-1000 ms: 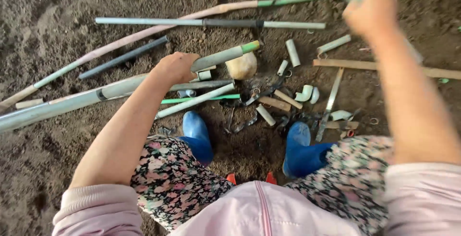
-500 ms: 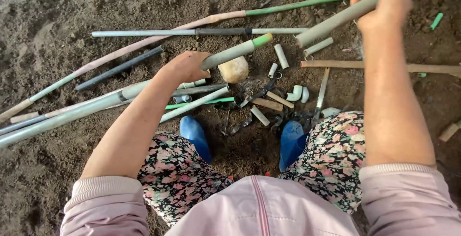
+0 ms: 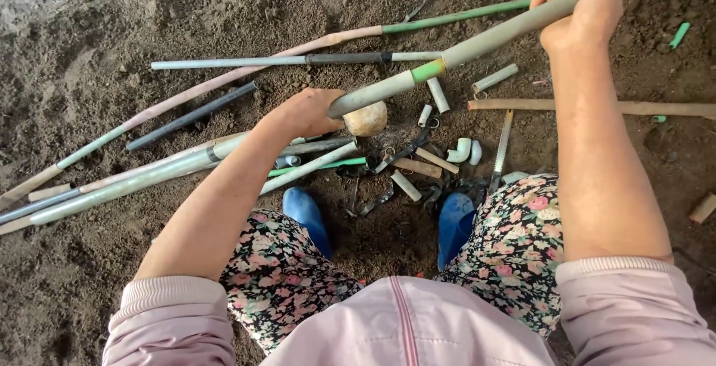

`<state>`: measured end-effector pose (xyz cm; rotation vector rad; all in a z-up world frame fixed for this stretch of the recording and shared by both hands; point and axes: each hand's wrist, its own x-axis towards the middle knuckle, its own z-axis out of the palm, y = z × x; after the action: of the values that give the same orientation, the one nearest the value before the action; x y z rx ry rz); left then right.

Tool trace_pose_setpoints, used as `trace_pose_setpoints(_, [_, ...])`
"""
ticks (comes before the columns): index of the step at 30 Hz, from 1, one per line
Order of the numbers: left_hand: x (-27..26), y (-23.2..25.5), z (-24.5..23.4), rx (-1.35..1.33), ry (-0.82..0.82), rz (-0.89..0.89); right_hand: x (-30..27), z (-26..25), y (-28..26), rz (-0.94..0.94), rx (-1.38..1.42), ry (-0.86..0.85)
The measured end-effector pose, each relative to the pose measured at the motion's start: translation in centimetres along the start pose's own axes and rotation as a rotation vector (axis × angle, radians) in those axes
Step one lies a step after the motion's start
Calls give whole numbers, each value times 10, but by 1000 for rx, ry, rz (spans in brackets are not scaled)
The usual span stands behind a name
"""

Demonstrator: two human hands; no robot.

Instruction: The person sits on a small red stool on the ground and assembles PVC pipes. They insert a smaller green pipe into a larger white pipe, then wrap the joint with black tape. They also use a wooden stick to tap the pipe assembly.

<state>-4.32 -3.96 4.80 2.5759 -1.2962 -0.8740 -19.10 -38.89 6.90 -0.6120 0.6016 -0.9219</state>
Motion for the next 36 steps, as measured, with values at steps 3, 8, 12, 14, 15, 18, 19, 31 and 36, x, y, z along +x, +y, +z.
trace_pose_setpoints(3, [0,4,-1,-24,-15,-35,-13,11,3,-8,-73,25])
trace_pose_setpoints(8, [-4,14,-6,-69,-40,-52,-26,23,12,23,-72,10])
trace_pose_setpoints(12, [-6,12,-5,-95,-24,-89,-35,27,18,8,-75,-18])
trace_pose_setpoints(14, [-4,10,-6,-66,-20,-91,-34,26,21,21,-55,-11])
trace_pose_setpoints(15, [-4,9,-5,-38,-18,-93,-34,25,24,33,-35,-2])
trace_pose_setpoints(18, [0,2,0,-9,12,-84,-40,29,28,26,-83,8])
trace_pose_setpoints(19, [0,0,3,-10,7,-84,-40,26,31,28,-85,12])
trace_pose_setpoints(31, [15,-22,10,251,246,-68,-48,29,22,72,-241,-93])
trace_pose_setpoints(36, [9,-27,8,247,386,6,-65,48,17,218,-420,34])
